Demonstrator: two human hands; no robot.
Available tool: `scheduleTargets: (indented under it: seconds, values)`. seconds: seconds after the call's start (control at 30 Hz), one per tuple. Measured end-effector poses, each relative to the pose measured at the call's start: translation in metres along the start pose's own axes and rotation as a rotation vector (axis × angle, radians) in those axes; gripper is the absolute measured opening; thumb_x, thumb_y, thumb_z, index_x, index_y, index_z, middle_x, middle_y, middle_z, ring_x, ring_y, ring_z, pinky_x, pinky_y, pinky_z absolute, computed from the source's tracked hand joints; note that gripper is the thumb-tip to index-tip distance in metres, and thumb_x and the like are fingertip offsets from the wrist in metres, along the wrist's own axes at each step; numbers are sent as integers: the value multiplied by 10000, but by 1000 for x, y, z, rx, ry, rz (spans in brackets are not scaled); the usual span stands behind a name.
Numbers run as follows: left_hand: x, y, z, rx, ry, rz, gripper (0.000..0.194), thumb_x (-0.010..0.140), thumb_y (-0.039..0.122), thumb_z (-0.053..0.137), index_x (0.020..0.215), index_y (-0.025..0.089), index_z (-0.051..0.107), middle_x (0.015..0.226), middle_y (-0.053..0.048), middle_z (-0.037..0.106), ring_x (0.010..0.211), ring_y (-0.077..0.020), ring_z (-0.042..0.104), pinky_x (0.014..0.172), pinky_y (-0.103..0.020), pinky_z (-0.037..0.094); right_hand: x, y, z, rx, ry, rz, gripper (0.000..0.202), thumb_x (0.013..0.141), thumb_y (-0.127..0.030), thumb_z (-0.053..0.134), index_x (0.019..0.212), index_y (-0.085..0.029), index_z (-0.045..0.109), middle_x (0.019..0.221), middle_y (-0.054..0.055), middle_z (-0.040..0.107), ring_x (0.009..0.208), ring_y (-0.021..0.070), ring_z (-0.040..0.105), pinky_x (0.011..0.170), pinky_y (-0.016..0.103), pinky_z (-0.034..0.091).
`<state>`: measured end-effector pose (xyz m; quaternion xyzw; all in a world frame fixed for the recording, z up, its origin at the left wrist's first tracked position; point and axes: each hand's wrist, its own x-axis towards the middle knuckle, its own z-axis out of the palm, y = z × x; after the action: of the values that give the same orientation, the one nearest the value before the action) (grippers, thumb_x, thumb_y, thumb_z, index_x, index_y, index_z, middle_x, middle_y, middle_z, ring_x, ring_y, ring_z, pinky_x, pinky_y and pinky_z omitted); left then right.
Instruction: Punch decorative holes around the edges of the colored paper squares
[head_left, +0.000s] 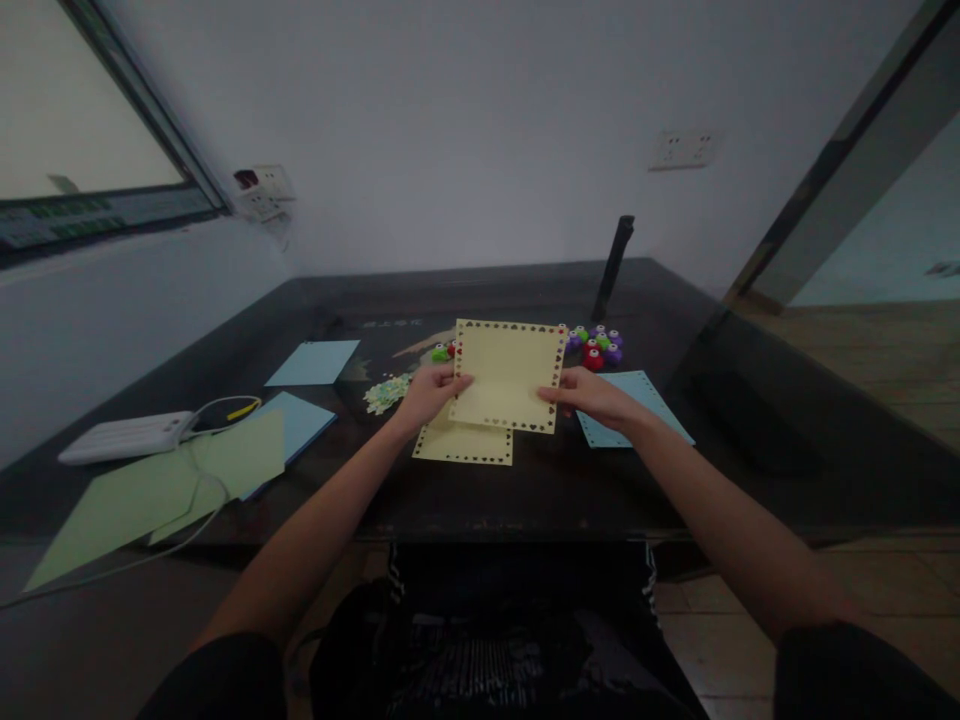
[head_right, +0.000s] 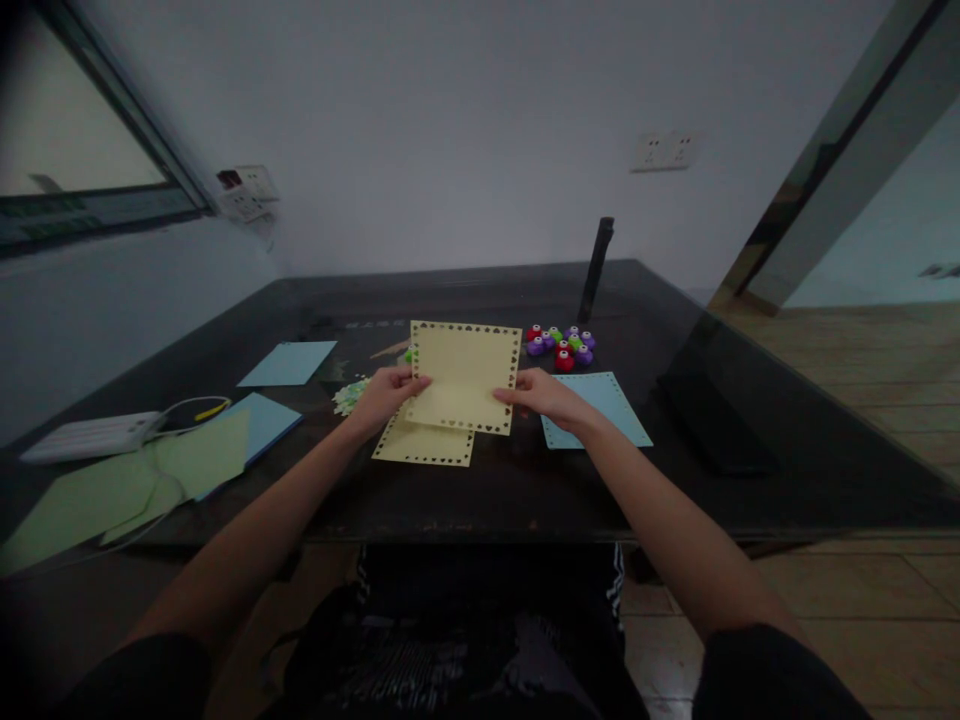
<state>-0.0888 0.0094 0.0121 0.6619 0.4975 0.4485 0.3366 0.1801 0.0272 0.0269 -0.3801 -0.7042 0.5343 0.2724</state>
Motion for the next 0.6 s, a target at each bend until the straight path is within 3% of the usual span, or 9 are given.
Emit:
scheduleTargets:
  seconds: [0.17, 0.3, 0.47, 0.6]
  values:
    - [-2, 4, 6, -8, -1, 23, 224, 753, 362, 621, 696, 147, 649, 539, -1, 547, 497, -105, 459, 458, -230, 337, 2, 4, 8, 42, 12, 2, 263, 688, -347, 691, 868, -155, 696, 851, 73, 711, 734, 184, 630, 677, 328, 523]
    - [-2, 3, 11, -25, -12, 26, 209, 745, 346, 621, 685, 147, 641, 569, -11, 580, 515, -105, 470, 472, -229, 362, 2, 6, 7, 99, 28, 8, 292, 679, -287, 699, 939, -157, 691, 980, 82, 708, 907, 224, 643, 863, 402, 503]
    - [0, -2, 15, -39, -34, 23, 225, 751, 373, 616, 750, 150, 652, 661, -27, 639, 566, -117, 528, 520, -237, 419, 3, 11, 5, 81, 61, -2, 303, 661, -251, 716, 947, -155, 686, 1017, 91, 698, 960, 240, 636, 900, 431, 490]
    - [6, -10, 10, -78, 26, 27, 286, 803, 416, 551, 864, 152, 641, 720, -36, 658, 613, -127, 580, 606, -265, 472, 6, 14, -1, 71, 166, -24, 305, 695, -261, 692, 977, -145, 670, 1041, 103, 690, 967, 248, 634, 900, 444, 491]
